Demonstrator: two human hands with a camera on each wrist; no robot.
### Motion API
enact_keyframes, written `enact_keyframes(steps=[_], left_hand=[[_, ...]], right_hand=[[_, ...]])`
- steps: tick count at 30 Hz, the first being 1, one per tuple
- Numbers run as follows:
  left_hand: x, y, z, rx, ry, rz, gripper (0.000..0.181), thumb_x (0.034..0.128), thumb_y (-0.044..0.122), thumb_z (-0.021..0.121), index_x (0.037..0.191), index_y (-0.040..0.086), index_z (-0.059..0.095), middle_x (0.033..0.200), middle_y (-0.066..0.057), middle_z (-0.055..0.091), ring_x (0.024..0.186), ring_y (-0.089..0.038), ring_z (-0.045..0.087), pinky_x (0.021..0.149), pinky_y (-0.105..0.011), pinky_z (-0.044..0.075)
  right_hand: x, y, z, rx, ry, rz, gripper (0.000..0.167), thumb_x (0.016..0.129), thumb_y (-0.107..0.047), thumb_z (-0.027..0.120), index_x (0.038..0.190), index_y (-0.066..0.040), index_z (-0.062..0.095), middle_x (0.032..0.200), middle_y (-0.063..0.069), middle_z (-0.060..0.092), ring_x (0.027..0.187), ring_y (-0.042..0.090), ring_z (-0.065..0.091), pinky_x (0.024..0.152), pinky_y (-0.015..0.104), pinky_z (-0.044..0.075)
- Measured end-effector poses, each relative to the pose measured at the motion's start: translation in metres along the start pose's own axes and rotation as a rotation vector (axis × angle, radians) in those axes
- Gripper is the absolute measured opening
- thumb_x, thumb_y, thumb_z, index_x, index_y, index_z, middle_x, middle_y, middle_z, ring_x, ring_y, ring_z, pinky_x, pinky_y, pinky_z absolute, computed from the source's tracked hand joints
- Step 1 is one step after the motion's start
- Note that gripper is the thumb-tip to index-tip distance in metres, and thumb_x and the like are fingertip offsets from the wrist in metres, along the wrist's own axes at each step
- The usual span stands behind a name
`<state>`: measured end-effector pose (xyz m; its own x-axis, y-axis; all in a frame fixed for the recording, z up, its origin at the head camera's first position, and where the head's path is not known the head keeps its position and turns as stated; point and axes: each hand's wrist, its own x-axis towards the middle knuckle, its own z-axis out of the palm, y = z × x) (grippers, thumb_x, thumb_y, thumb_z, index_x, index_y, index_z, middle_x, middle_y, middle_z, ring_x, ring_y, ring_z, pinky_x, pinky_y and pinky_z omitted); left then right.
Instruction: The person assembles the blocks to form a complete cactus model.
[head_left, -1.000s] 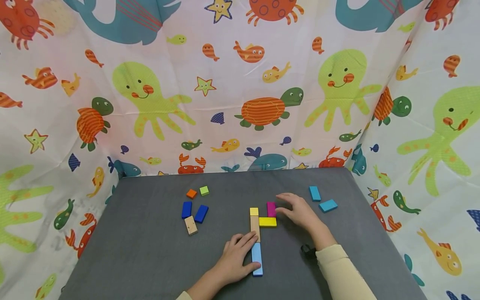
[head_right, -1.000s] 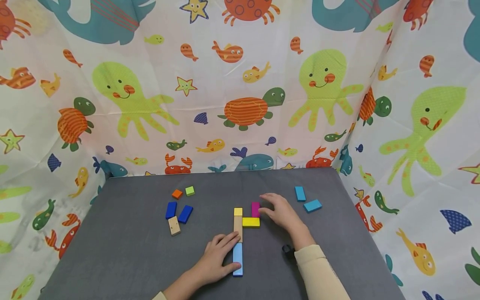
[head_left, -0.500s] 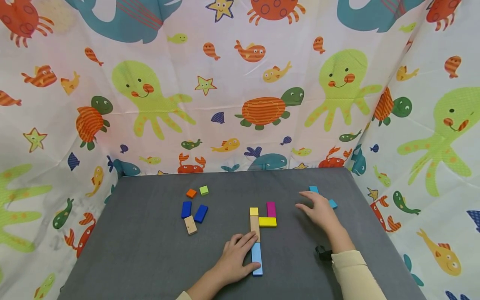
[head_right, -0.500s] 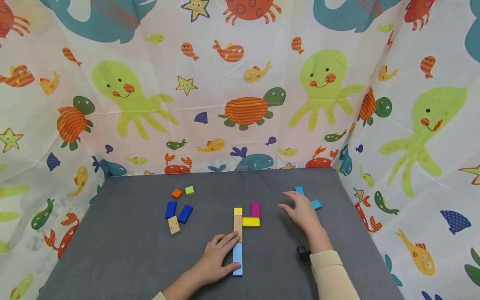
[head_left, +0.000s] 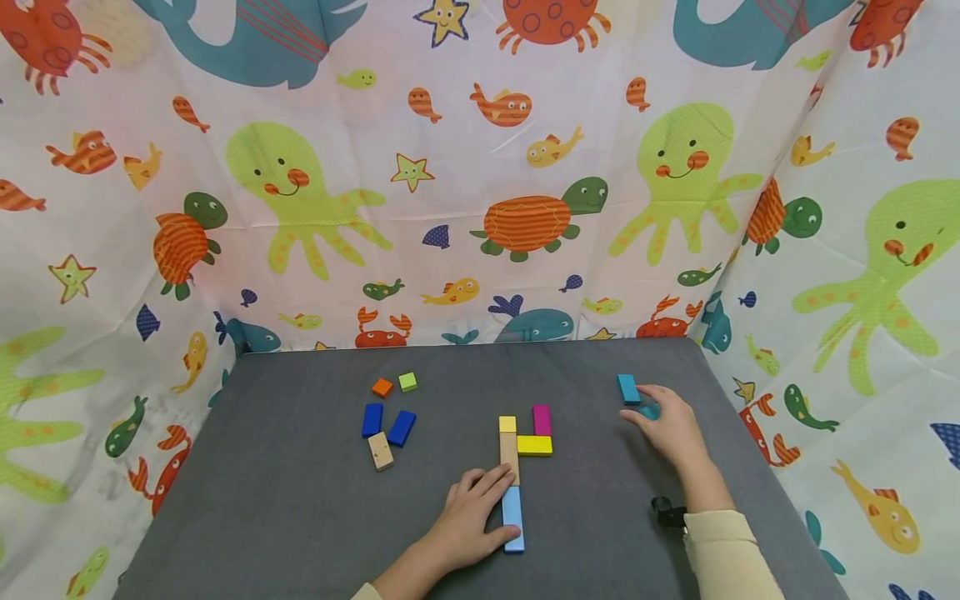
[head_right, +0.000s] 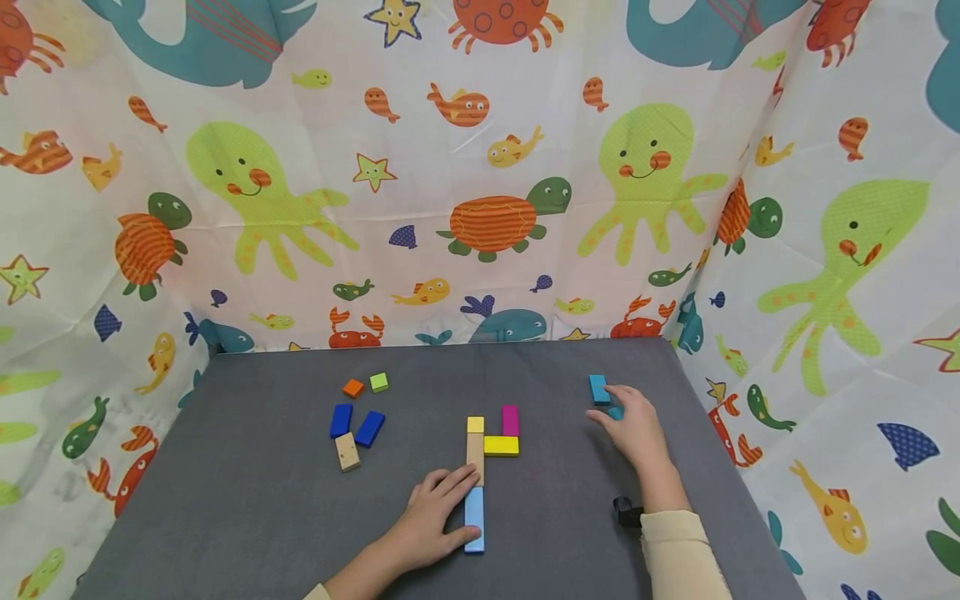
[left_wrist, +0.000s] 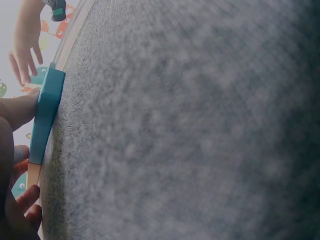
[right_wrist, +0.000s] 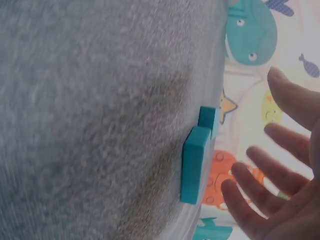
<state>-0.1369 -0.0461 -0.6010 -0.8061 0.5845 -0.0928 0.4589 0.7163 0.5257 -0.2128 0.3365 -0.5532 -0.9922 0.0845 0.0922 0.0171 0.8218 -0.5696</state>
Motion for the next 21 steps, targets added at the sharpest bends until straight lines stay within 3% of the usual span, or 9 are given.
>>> enact_keyframes(steps=[7, 14, 21], left_hand=[[0.001, 0.0, 0.001, -0.008, 0.007, 0.007, 0.078, 0.0943, 0.063, 0.058, 0.16, 0.03, 0.031, 0.165, 0.014, 0.027, 0.139, -0.023, 0.033, 0.104, -0.055, 0.035], [0.001, 0.0, 0.001, -0.009, 0.006, 0.004, 0.078, 0.0942, 0.063, 0.058, 0.16, 0.03, 0.031, 0.165, 0.014, 0.026, 0.139, -0.023, 0.032, 0.103, -0.055, 0.036], [-0.001, 0.001, 0.0, -0.016, 0.002, 0.004, 0.077, 0.0943, 0.062, 0.059, 0.159, 0.03, 0.032, 0.165, 0.013, 0.028, 0.139, -0.024, 0.033, 0.102, -0.055, 0.035]], right_hand=[[0.001, 0.013, -0.006, -0.014, -0.027, 0.112, 0.08, 0.091, -0.041, 0.075, 0.148, 0.005, 0.042, 0.15, 0.035, 0.037, 0.139, 0.053, 0.033, 0.11, 0.068, 0.029], [0.0, 0.017, -0.007, -0.014, -0.104, 0.253, 0.098, 0.088, -0.049, 0.075, 0.152, 0.009, 0.029, 0.149, 0.042, 0.03, 0.136, 0.057, 0.03, 0.109, 0.07, 0.029], [-0.001, 0.018, -0.005, -0.037, -0.127, 0.272, 0.097, 0.089, -0.046, 0.075, 0.148, 0.017, 0.031, 0.143, 0.043, 0.037, 0.13, 0.057, 0.038, 0.105, 0.068, 0.035]])
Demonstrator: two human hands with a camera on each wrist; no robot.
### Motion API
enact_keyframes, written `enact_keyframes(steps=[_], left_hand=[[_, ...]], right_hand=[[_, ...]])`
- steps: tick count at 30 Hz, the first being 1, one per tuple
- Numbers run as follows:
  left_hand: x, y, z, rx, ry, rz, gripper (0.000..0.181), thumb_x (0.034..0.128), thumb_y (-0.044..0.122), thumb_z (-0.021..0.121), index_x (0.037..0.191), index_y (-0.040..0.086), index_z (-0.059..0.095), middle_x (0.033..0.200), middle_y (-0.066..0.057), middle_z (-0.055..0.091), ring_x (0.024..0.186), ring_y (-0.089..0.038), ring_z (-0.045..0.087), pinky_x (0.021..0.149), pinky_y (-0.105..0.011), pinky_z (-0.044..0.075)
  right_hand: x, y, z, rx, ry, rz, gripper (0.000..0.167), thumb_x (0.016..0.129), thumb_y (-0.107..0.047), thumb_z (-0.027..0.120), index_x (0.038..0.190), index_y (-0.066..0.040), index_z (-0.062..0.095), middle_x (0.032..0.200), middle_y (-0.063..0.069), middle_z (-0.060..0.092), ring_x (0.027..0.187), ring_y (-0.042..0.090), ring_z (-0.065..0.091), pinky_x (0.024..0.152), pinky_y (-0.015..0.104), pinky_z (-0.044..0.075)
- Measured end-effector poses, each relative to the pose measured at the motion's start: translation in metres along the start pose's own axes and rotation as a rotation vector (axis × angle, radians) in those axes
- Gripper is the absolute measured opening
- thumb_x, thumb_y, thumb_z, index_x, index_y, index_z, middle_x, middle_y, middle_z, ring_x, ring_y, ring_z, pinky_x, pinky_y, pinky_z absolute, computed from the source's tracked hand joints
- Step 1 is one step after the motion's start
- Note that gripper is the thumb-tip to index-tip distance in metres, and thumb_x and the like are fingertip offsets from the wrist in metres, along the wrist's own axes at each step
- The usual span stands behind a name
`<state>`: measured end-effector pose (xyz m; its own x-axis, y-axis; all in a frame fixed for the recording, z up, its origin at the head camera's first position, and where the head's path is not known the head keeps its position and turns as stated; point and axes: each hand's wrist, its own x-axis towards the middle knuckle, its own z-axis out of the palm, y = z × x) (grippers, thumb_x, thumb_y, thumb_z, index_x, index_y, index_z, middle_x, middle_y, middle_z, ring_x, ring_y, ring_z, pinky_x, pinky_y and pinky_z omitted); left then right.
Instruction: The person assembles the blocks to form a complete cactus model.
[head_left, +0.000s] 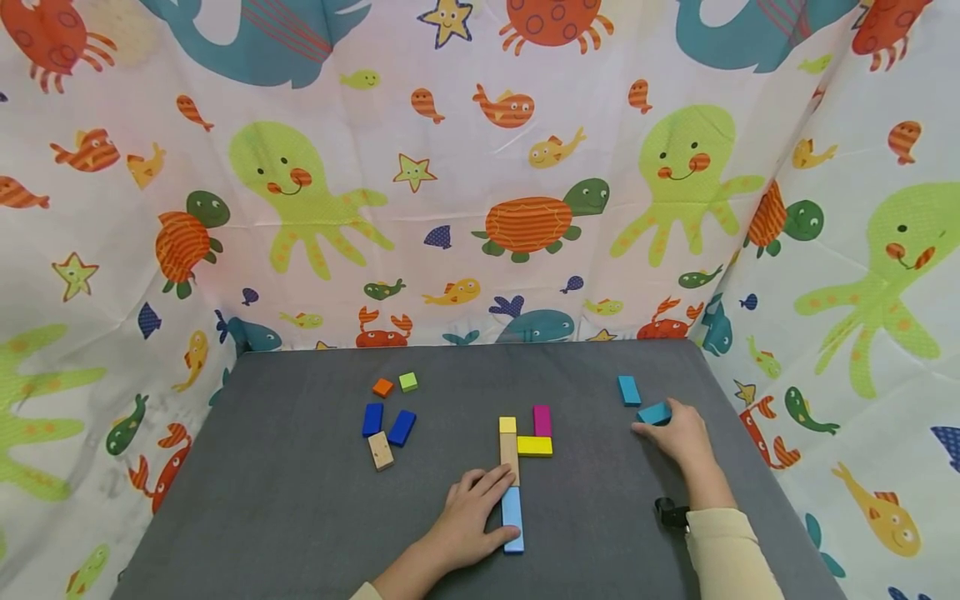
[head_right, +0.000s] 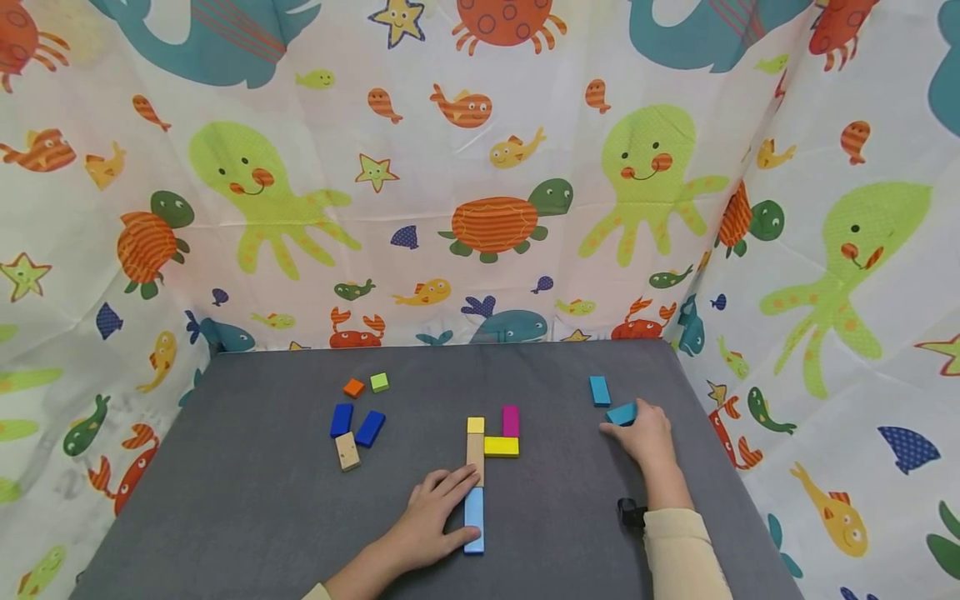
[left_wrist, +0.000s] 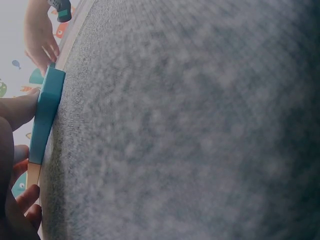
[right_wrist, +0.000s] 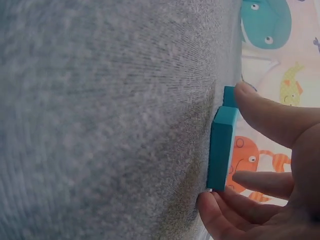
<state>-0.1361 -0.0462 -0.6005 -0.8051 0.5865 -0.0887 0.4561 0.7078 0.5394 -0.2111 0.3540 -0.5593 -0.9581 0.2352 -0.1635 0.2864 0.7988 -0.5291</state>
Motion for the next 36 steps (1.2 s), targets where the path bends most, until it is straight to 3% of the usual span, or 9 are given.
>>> enact_keyframes(steps=[6, 12, 23, 36], left_hand=[[0.0, -0.001, -0.001, 0.008, -0.001, 0.01, 0.077, 0.0951, 0.063, 0.057, 0.16, 0.03, 0.031, 0.165, 0.012, 0.027, 0.139, -0.024, 0.033, 0.102, -0.054, 0.036], [0.0, -0.002, -0.001, 0.002, -0.015, -0.005, 0.078, 0.0941, 0.064, 0.057, 0.16, 0.031, 0.032, 0.165, 0.014, 0.027, 0.139, -0.024, 0.033, 0.103, -0.056, 0.035], [0.001, -0.004, 0.002, 0.011, -0.005, 0.009, 0.078, 0.094, 0.065, 0.056, 0.159, 0.032, 0.031, 0.165, 0.014, 0.027, 0.138, -0.023, 0.033, 0.101, -0.055, 0.036], [0.001, -0.005, 0.002, 0.006, 0.006, 0.017, 0.078, 0.0943, 0.065, 0.056, 0.16, 0.031, 0.03, 0.165, 0.014, 0.026, 0.139, -0.024, 0.033, 0.102, -0.055, 0.036]], right_hand=[[0.002, 0.0, 0.001, -0.019, 0.01, 0.004, 0.086, 0.091, -0.037, 0.073, 0.145, 0.018, 0.036, 0.141, 0.043, 0.04, 0.129, 0.057, 0.04, 0.104, 0.066, 0.038], [0.004, 0.002, 0.003, -0.026, 0.012, 0.037, 0.083, 0.093, -0.036, 0.071, 0.146, 0.017, 0.037, 0.141, 0.043, 0.04, 0.129, 0.057, 0.04, 0.104, 0.065, 0.038], [0.001, -0.002, 0.002, -0.001, 0.056, 0.025, 0.077, 0.093, -0.03, 0.069, 0.146, 0.017, 0.038, 0.14, 0.042, 0.041, 0.129, 0.057, 0.039, 0.104, 0.066, 0.038], [-0.001, -0.026, -0.003, 0.063, 0.118, -0.132, 0.075, 0.092, -0.028, 0.073, 0.147, 0.011, 0.041, 0.144, 0.036, 0.041, 0.132, 0.052, 0.04, 0.107, 0.066, 0.035]])
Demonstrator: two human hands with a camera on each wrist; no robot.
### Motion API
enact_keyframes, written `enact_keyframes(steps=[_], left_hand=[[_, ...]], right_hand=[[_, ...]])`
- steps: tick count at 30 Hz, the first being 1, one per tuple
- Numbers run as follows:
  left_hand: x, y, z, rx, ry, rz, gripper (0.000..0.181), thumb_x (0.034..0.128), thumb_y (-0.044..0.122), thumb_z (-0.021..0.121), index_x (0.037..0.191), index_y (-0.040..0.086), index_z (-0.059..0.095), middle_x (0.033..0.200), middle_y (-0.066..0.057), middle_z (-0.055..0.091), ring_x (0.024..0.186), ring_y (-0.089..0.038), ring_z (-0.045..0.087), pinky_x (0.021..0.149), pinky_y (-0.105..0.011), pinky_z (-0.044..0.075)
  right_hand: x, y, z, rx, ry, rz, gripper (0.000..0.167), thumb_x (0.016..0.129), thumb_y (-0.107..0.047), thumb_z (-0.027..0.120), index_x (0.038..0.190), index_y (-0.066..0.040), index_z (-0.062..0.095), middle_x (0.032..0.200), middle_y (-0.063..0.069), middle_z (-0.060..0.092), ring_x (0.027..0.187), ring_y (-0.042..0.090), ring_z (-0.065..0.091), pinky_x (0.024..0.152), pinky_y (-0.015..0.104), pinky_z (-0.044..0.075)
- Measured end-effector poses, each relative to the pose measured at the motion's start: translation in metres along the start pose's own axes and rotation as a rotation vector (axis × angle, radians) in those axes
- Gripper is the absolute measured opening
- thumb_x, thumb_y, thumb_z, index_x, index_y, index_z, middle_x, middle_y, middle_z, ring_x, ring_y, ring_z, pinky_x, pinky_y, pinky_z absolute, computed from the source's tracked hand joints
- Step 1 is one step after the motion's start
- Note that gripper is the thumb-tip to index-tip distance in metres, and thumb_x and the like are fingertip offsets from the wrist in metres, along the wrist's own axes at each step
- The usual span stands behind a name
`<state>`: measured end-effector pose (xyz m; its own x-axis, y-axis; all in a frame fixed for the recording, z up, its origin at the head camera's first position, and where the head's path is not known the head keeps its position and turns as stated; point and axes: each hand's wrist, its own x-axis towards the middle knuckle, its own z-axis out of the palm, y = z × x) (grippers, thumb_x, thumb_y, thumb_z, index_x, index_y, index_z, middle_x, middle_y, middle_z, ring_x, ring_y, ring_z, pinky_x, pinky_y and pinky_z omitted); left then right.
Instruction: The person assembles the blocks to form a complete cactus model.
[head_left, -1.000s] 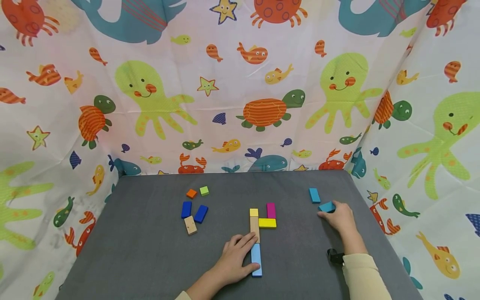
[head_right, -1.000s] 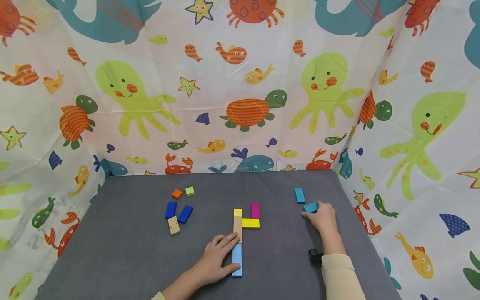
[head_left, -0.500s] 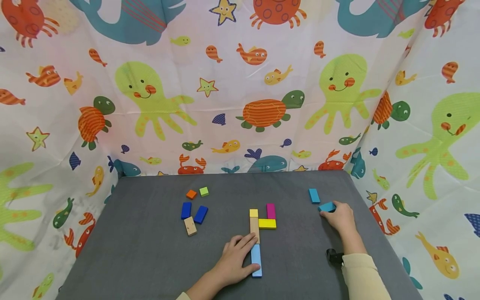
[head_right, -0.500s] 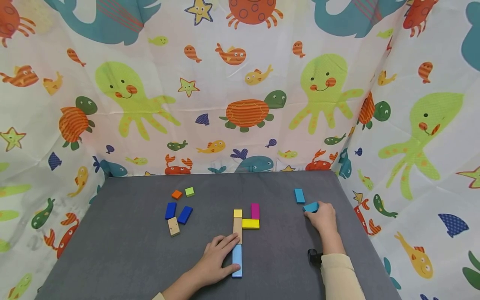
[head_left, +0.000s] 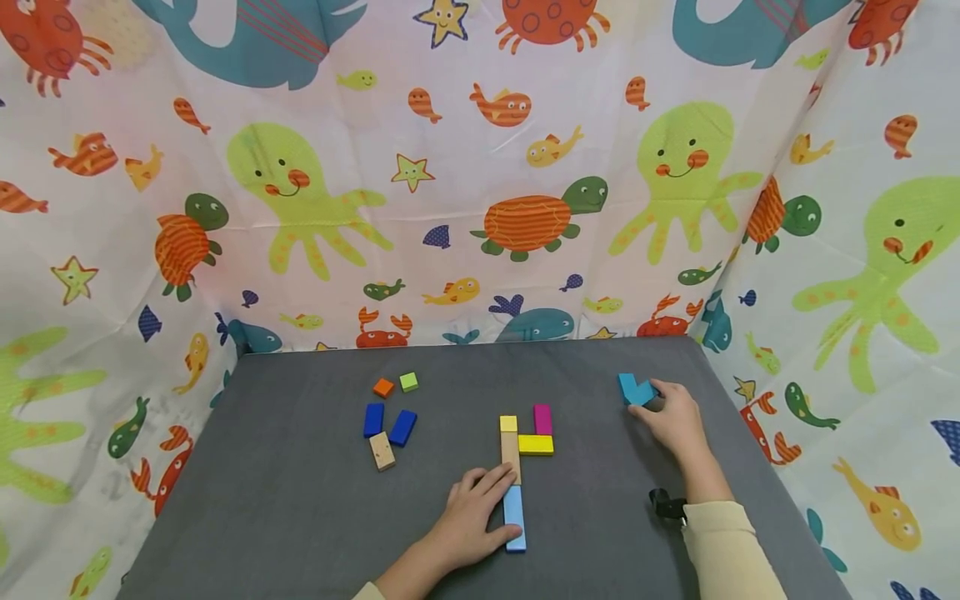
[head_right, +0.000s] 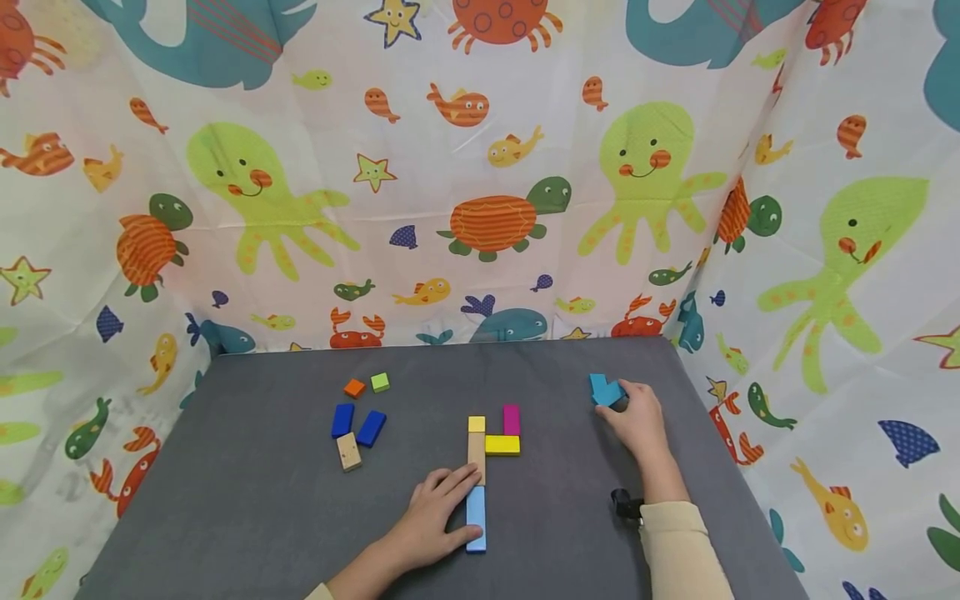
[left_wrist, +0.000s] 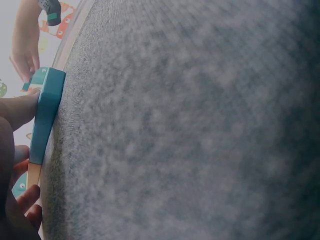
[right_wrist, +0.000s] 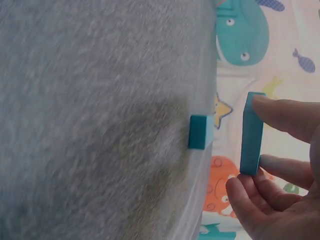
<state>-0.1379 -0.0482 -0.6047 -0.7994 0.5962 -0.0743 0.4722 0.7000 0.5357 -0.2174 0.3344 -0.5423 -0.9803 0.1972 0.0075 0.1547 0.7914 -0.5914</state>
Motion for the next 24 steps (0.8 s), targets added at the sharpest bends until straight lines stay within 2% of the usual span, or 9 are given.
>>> enact_keyframes(steps=[9, 17, 24], left_hand=[[0.001, -0.002, 0.001, -0.009, -0.01, 0.001, 0.079, 0.0943, 0.066, 0.055, 0.16, 0.031, 0.029, 0.166, 0.014, 0.024, 0.139, -0.024, 0.032, 0.102, -0.057, 0.036], [0.001, 0.0, 0.0, -0.009, -0.021, -0.008, 0.078, 0.0947, 0.063, 0.057, 0.16, 0.029, 0.031, 0.166, 0.014, 0.024, 0.14, -0.024, 0.031, 0.103, -0.056, 0.035], [0.002, 0.002, -0.002, -0.005, -0.019, -0.013, 0.078, 0.0945, 0.062, 0.059, 0.16, 0.028, 0.032, 0.166, 0.013, 0.025, 0.139, -0.024, 0.031, 0.103, -0.056, 0.035]], right_hand=[[0.004, -0.018, 0.009, 0.048, -0.047, -0.104, 0.072, 0.093, -0.024, 0.073, 0.151, 0.004, 0.04, 0.145, 0.028, 0.042, 0.118, 0.047, 0.056, 0.1, 0.061, 0.045], [0.012, -0.033, 0.023, 0.07, -0.096, -0.195, 0.07, 0.093, -0.019, 0.074, 0.152, 0.002, 0.042, 0.148, 0.025, 0.042, 0.12, 0.048, 0.058, 0.101, 0.06, 0.045], [0.02, -0.046, 0.038, 0.037, -0.102, -0.243, 0.067, 0.092, -0.018, 0.075, 0.15, 0.001, 0.046, 0.148, 0.022, 0.045, 0.114, 0.041, 0.06, 0.095, 0.056, 0.05]])
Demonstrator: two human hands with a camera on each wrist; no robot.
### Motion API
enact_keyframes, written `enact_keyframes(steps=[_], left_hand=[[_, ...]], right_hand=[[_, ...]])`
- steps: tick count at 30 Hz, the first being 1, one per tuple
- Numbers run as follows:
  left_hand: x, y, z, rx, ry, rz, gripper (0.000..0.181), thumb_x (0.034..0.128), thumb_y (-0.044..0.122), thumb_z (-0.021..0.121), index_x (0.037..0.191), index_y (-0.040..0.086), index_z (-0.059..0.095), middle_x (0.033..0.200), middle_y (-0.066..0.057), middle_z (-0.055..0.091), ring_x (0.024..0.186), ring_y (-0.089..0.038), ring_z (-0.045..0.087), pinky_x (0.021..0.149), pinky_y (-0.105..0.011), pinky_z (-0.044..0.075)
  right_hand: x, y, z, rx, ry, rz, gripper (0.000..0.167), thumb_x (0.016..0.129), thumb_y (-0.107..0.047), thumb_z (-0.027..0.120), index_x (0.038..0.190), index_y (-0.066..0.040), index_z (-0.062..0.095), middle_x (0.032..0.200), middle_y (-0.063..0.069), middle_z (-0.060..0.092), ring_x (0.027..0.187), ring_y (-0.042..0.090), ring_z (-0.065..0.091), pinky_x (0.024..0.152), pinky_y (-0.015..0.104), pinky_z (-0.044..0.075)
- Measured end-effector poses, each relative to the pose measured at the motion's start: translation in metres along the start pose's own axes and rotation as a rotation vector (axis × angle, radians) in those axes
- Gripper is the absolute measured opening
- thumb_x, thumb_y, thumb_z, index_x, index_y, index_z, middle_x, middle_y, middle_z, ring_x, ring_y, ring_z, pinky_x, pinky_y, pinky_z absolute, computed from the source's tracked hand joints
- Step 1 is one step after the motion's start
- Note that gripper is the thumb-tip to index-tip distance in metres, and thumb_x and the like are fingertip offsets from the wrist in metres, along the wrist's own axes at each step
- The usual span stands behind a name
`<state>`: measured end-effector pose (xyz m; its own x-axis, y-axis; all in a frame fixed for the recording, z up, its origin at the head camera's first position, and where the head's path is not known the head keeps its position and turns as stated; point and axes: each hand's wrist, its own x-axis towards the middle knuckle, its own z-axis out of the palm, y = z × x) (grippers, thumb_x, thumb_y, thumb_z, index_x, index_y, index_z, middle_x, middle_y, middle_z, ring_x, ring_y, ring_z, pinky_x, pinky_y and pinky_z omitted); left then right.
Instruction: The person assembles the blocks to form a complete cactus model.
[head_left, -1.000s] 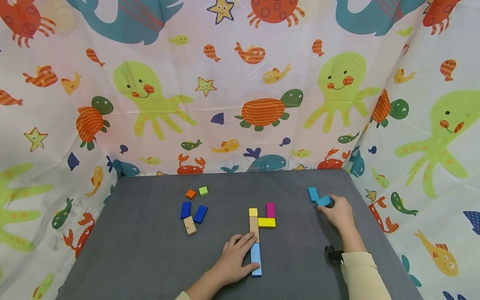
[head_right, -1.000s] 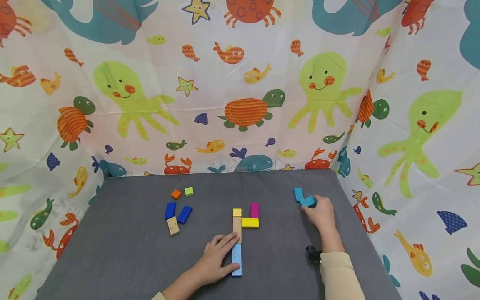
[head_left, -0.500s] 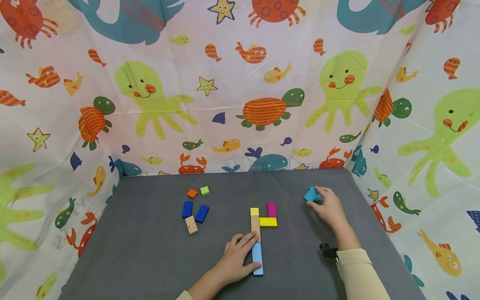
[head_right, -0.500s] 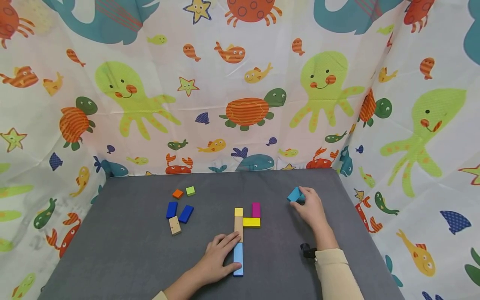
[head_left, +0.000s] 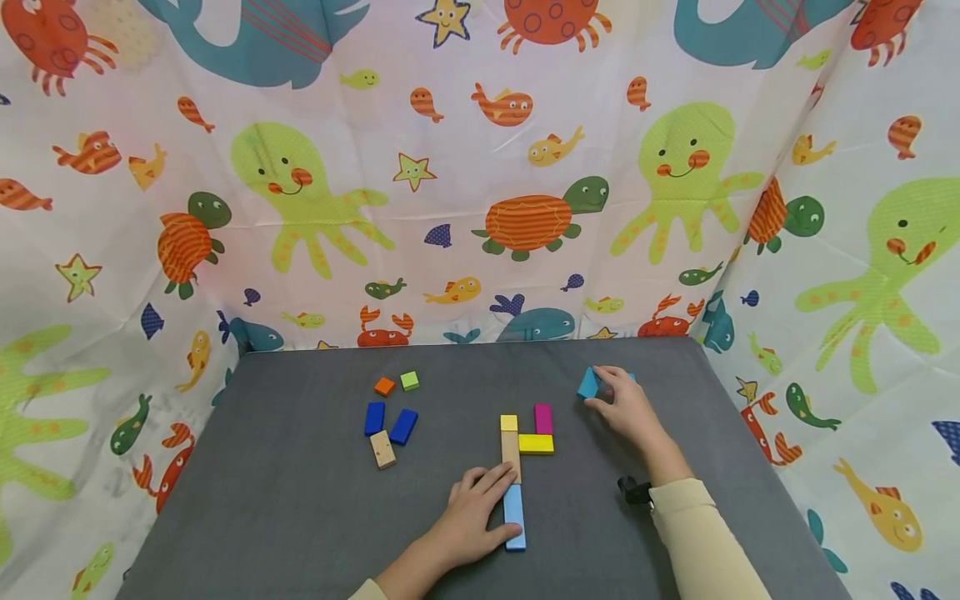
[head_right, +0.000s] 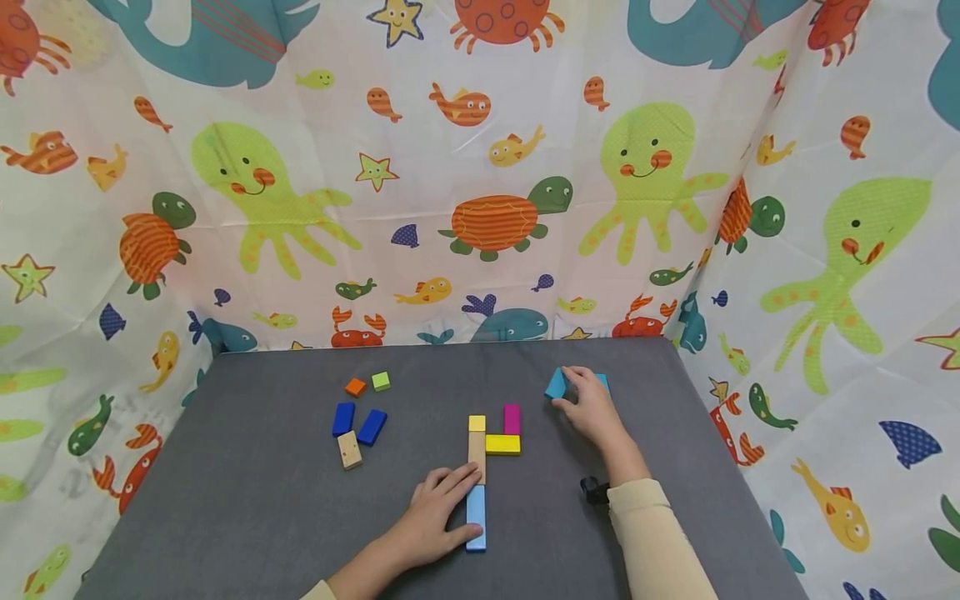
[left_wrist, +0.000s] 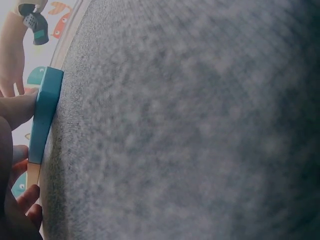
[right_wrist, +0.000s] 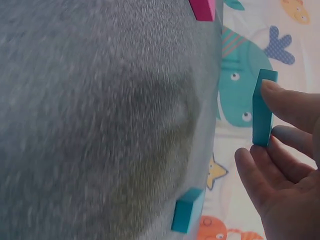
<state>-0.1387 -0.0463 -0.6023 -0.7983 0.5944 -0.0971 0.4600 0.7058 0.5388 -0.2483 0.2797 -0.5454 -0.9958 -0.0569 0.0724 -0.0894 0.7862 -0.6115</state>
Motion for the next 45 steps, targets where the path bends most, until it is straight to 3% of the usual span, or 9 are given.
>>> enact_keyframes(steps=[8, 22, 32, 37, 45], left_hand=[[0.001, 0.0, -0.001, 0.008, -0.007, -0.012, 0.079, 0.0937, 0.063, 0.059, 0.16, 0.03, 0.032, 0.166, 0.014, 0.025, 0.139, -0.024, 0.032, 0.103, -0.056, 0.035], [0.003, -0.002, 0.002, 0.0, 0.008, -0.016, 0.079, 0.0937, 0.064, 0.058, 0.16, 0.031, 0.031, 0.166, 0.015, 0.025, 0.138, -0.024, 0.032, 0.103, -0.055, 0.035], [0.0, -0.002, 0.003, -0.008, 0.017, -0.014, 0.079, 0.0937, 0.064, 0.058, 0.16, 0.03, 0.031, 0.165, 0.014, 0.026, 0.138, -0.024, 0.033, 0.103, -0.056, 0.035], [0.001, 0.0, 0.002, -0.02, 0.002, -0.029, 0.079, 0.0931, 0.064, 0.059, 0.159, 0.031, 0.031, 0.165, 0.015, 0.026, 0.138, -0.024, 0.032, 0.103, -0.056, 0.035], [0.001, 0.003, 0.0, -0.017, -0.013, -0.046, 0.079, 0.0927, 0.063, 0.06, 0.159, 0.032, 0.032, 0.165, 0.017, 0.025, 0.138, -0.023, 0.032, 0.103, -0.055, 0.035]], right_hand=[[0.015, -0.009, 0.017, 0.011, -0.036, -0.08, 0.065, 0.092, -0.018, 0.076, 0.148, 0.001, 0.048, 0.149, 0.019, 0.048, 0.111, 0.039, 0.063, 0.096, 0.053, 0.052], [0.039, -0.021, 0.04, 0.045, -0.145, -0.106, 0.062, 0.094, -0.016, 0.073, 0.149, -0.003, 0.049, 0.152, 0.016, 0.046, 0.115, 0.037, 0.064, 0.099, 0.051, 0.051], [0.043, -0.023, 0.049, 0.027, -0.2, -0.065, 0.06, 0.094, -0.019, 0.073, 0.149, -0.01, 0.051, 0.154, 0.012, 0.047, 0.128, 0.036, 0.055, 0.105, 0.052, 0.046], [0.042, -0.021, 0.053, 0.025, -0.21, -0.076, 0.057, 0.095, -0.018, 0.072, 0.148, -0.012, 0.052, 0.154, 0.012, 0.048, 0.138, 0.036, 0.047, 0.108, 0.053, 0.043], [0.041, -0.019, 0.054, 0.024, -0.212, -0.088, 0.055, 0.095, -0.017, 0.072, 0.147, -0.014, 0.054, 0.153, 0.012, 0.048, 0.141, 0.037, 0.043, 0.113, 0.057, 0.036]])
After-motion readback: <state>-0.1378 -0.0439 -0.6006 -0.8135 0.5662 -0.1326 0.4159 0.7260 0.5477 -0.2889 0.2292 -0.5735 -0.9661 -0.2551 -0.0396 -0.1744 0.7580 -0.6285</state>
